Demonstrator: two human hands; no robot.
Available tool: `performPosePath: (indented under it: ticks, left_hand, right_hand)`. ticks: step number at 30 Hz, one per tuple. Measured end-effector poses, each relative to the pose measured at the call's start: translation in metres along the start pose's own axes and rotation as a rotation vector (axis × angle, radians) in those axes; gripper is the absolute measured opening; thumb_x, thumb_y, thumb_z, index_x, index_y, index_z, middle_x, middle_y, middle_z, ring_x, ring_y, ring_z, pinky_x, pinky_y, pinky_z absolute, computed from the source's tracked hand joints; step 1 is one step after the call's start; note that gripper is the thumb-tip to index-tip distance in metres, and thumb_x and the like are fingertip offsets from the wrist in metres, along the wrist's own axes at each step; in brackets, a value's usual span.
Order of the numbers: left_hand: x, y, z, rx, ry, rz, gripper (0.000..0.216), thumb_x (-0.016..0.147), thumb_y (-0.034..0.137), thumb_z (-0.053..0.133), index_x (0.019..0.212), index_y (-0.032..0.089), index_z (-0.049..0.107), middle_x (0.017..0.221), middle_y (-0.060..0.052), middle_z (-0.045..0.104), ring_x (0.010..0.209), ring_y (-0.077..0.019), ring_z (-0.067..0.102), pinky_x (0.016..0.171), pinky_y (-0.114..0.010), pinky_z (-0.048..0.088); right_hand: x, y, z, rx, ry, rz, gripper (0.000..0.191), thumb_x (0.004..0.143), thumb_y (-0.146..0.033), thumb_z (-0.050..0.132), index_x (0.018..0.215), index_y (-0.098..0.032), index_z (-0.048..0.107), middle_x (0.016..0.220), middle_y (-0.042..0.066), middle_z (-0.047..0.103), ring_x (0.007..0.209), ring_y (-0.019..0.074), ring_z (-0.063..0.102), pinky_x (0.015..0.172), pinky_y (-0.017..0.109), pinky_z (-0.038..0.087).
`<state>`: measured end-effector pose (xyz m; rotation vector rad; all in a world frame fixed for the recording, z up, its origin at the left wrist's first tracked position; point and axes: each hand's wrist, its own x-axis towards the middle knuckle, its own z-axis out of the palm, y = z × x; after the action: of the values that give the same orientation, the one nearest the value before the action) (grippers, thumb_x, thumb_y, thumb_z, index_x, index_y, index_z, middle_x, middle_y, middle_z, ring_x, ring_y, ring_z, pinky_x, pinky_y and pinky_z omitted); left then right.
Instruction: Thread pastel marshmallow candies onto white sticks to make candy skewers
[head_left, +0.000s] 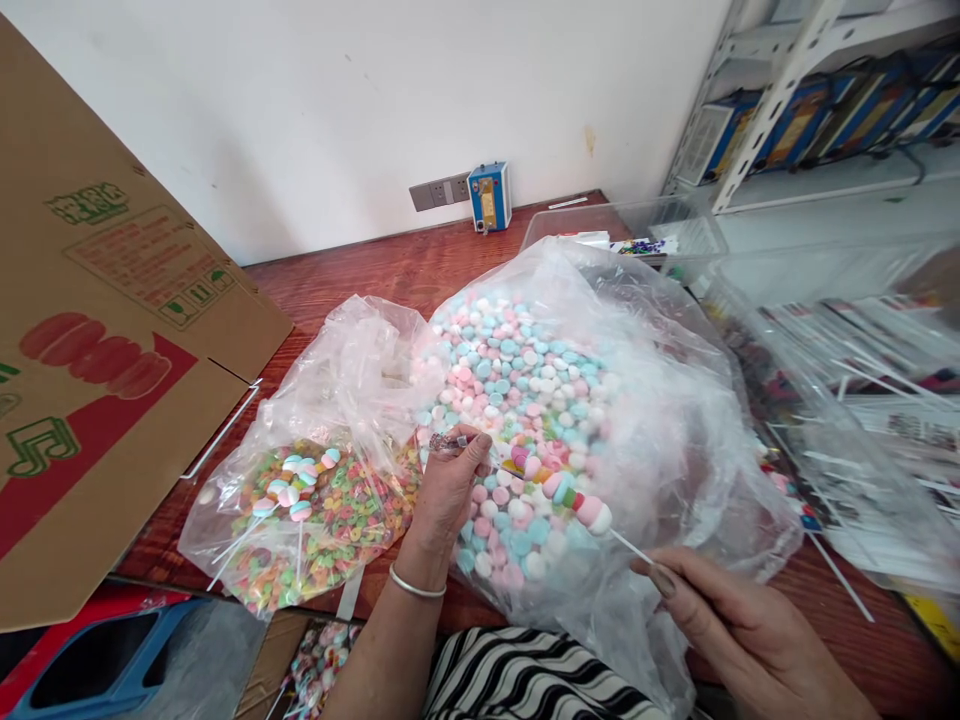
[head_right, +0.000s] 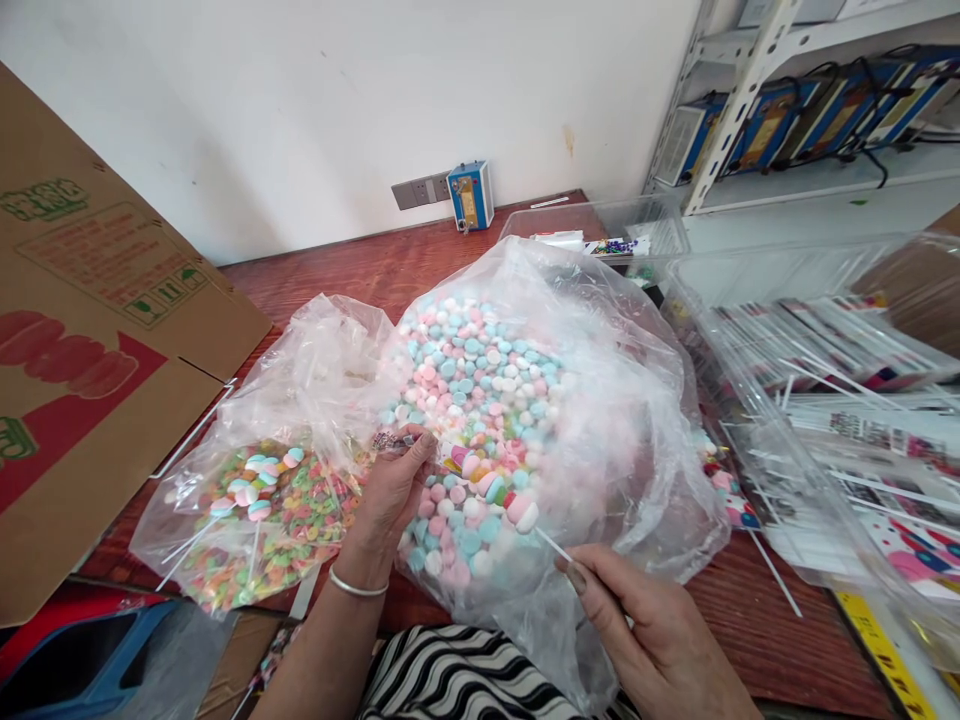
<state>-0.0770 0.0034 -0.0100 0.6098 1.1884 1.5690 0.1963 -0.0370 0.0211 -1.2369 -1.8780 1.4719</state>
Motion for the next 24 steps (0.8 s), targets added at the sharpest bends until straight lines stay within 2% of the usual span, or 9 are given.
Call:
performPosePath:
  ticks: [4, 9, 14, 16, 20, 24]
  left_hand:
    - [0.001, -0.001, 0.005, -0.036, -0.006, -0.037, 0.031, 0.065, 0.035, 0.083, 0.068, 0.016, 0.060, 0.056, 0.006, 0.048, 0.051, -0.0058, 0.045, 0.050, -0.019, 0.038]
    - [0.001, 0.000, 0.011, -0.105, -0.011, -0.101, 0.034, 0.062, 0.033, 0.085, 0.071, 0.016, 0.058, 0.059, 0.007, 0.050, 0.054, -0.0059, 0.047, 0.053, -0.018, 0.042]
    - [0.003, 0.000, 0.019, -0.194, -0.019, -0.169, 0.032, 0.060, 0.027, 0.087, 0.073, 0.015, 0.060, 0.063, 0.006, 0.055, 0.057, -0.0062, 0.052, 0.055, -0.018, 0.045]
    - [0.003, -0.002, 0.025, -0.264, -0.009, -0.172, 0.028, 0.062, 0.024, 0.086, 0.074, 0.015, 0.061, 0.067, 0.005, 0.059, 0.062, -0.0075, 0.057, 0.060, -0.019, 0.048]
    - [0.001, -0.006, 0.040, -0.407, -0.016, -0.182, 0.022, 0.068, 0.022, 0.082, 0.074, 0.014, 0.063, 0.084, -0.002, 0.069, 0.084, -0.0153, 0.066, 0.076, -0.026, 0.052]
    - [-0.003, -0.007, 0.054, -0.517, -0.035, -0.190, 0.013, 0.077, 0.020, 0.075, 0.079, 0.014, 0.064, 0.079, -0.001, 0.066, 0.077, -0.0132, 0.065, 0.077, -0.027, 0.052]
  right_hand:
    - [0.001, 0.000, 0.003, -0.082, 0.019, -0.030, 0.029, 0.095, -0.043, 0.048, 0.103, -0.024, 0.069, 0.091, 0.005, 0.073, 0.079, 0.0197, 0.068, 0.068, 0.021, 0.053]
    - [0.002, 0.004, 0.005, -0.144, 0.091, -0.029, 0.027, 0.094, -0.042, 0.050, 0.100, -0.024, 0.069, 0.087, 0.004, 0.073, 0.075, 0.0188, 0.068, 0.065, 0.021, 0.051]
    - [0.002, 0.006, 0.005, -0.127, 0.095, -0.030, 0.024, 0.094, -0.038, 0.052, 0.098, -0.024, 0.071, 0.087, 0.003, 0.075, 0.075, 0.0182, 0.069, 0.066, 0.020, 0.052]
    - [0.003, 0.008, 0.006, -0.116, 0.115, -0.048, 0.024, 0.094, -0.037, 0.052, 0.098, -0.023, 0.071, 0.085, 0.002, 0.074, 0.074, 0.0172, 0.070, 0.064, 0.019, 0.052]
    - [0.004, 0.014, 0.011, -0.114, 0.173, -0.094, 0.022, 0.094, -0.035, 0.051, 0.095, -0.023, 0.069, 0.081, 0.000, 0.073, 0.070, 0.0149, 0.069, 0.061, 0.018, 0.051]
    - [0.006, 0.017, 0.019, -0.099, 0.219, -0.082, 0.022, 0.095, -0.035, 0.047, 0.099, -0.022, 0.065, 0.076, 0.000, 0.071, 0.067, 0.0153, 0.068, 0.057, 0.019, 0.050]
